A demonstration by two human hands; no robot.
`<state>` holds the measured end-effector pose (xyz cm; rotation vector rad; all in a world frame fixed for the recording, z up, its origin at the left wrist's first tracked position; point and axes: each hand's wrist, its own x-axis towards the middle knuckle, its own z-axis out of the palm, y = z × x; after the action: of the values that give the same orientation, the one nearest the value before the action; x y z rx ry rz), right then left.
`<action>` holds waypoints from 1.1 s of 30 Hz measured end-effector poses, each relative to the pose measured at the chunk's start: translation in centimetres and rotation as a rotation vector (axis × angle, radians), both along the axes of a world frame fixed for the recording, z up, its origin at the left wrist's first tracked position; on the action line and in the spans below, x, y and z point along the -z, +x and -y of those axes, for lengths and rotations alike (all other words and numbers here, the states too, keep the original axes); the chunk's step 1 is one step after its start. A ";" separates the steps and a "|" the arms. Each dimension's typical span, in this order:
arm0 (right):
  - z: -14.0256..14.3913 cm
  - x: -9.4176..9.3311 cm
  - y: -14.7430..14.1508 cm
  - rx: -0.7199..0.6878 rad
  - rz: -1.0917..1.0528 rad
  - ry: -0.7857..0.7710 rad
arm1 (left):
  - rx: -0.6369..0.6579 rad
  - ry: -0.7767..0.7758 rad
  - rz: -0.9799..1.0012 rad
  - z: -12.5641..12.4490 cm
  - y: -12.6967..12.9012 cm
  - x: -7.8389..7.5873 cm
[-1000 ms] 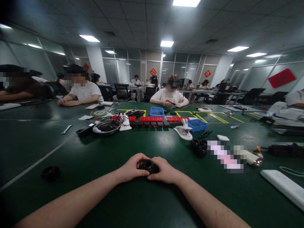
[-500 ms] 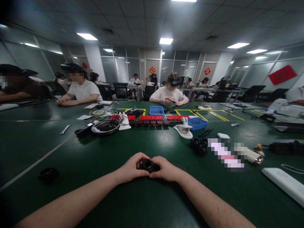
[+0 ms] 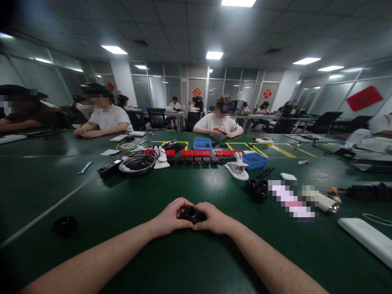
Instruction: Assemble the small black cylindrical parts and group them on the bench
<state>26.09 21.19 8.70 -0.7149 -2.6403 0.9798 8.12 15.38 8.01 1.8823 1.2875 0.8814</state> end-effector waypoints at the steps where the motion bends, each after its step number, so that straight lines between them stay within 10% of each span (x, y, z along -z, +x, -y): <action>1: 0.0 0.2 -0.1 0.020 0.006 -0.004 | 0.000 -0.002 -0.001 0.0 0.1 0.0; 9: 2.2 1.3 -2.2 0.478 0.191 0.366 | -0.247 0.055 -0.013 0.3 1.1 0.2; 19: 0.4 0.3 0.1 0.022 -0.015 0.076 | 0.022 0.024 -0.028 -0.2 -0.3 -0.3; 33: -0.4 0.0 0.3 -0.106 -0.016 0.005 | 0.049 -0.001 -0.005 -0.4 -0.4 0.0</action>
<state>26.41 21.61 8.69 -0.5680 -2.6901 1.0010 7.70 15.73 7.99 1.9087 1.2392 0.8510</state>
